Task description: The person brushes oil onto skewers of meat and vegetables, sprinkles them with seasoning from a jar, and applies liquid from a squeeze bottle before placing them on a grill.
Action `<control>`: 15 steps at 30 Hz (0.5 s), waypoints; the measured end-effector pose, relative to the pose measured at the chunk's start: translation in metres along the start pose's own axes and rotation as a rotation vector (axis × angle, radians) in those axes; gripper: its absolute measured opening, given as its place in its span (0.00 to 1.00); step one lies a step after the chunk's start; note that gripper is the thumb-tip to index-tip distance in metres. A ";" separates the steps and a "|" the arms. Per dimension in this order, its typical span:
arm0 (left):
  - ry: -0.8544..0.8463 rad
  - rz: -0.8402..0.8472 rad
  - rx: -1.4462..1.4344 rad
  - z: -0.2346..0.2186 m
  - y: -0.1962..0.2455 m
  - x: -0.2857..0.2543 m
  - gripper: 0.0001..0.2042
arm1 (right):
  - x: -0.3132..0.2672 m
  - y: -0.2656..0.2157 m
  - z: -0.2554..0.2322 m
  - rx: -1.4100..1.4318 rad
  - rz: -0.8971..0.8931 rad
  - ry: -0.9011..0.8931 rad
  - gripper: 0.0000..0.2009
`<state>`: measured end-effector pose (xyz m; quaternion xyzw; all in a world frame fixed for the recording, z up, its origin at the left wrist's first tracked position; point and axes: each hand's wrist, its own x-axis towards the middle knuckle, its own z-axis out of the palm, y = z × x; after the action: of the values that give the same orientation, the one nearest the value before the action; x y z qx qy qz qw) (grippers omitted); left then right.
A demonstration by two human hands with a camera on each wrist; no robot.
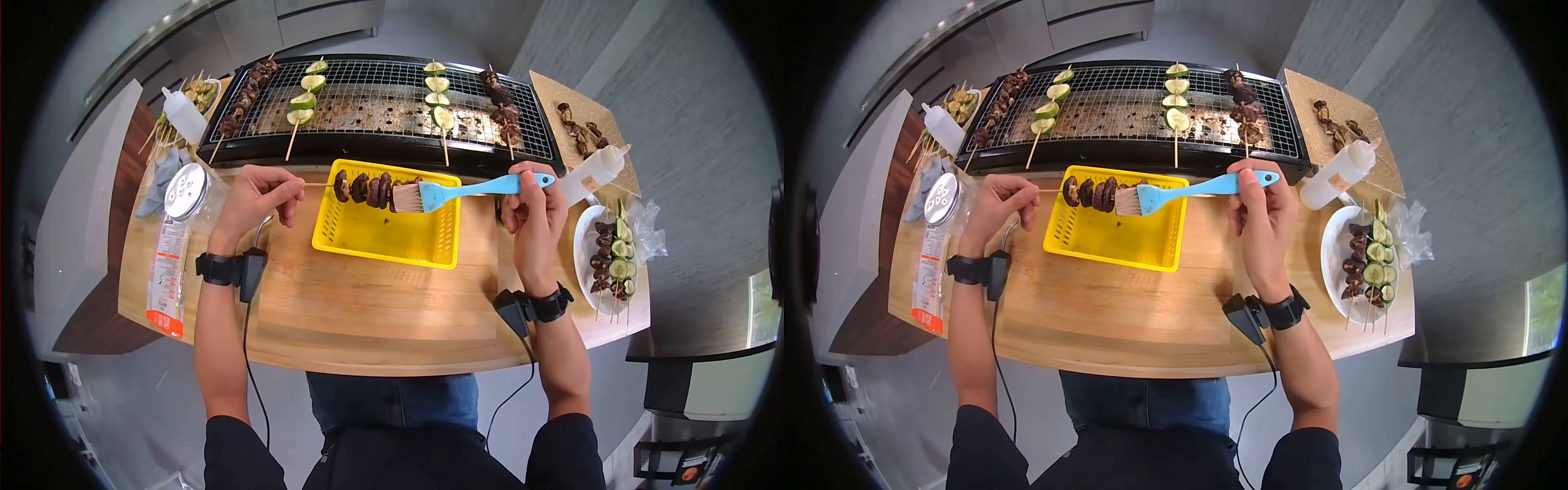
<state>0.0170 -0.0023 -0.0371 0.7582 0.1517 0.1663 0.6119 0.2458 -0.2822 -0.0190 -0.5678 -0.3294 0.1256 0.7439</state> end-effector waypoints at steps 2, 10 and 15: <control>-0.004 0.001 0.006 -0.001 0.000 0.000 0.10 | -0.001 0.000 0.000 0.004 0.007 -0.004 0.09; 0.000 0.022 0.019 0.000 0.002 0.000 0.09 | 0.001 -0.001 0.002 0.073 -0.025 -0.008 0.09; -0.002 0.023 0.014 0.000 0.003 -0.001 0.08 | 0.000 -0.001 0.006 0.037 0.021 -0.014 0.10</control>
<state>0.0162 -0.0030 -0.0346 0.7645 0.1434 0.1714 0.6046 0.2417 -0.2783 -0.0171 -0.5565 -0.3262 0.1437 0.7505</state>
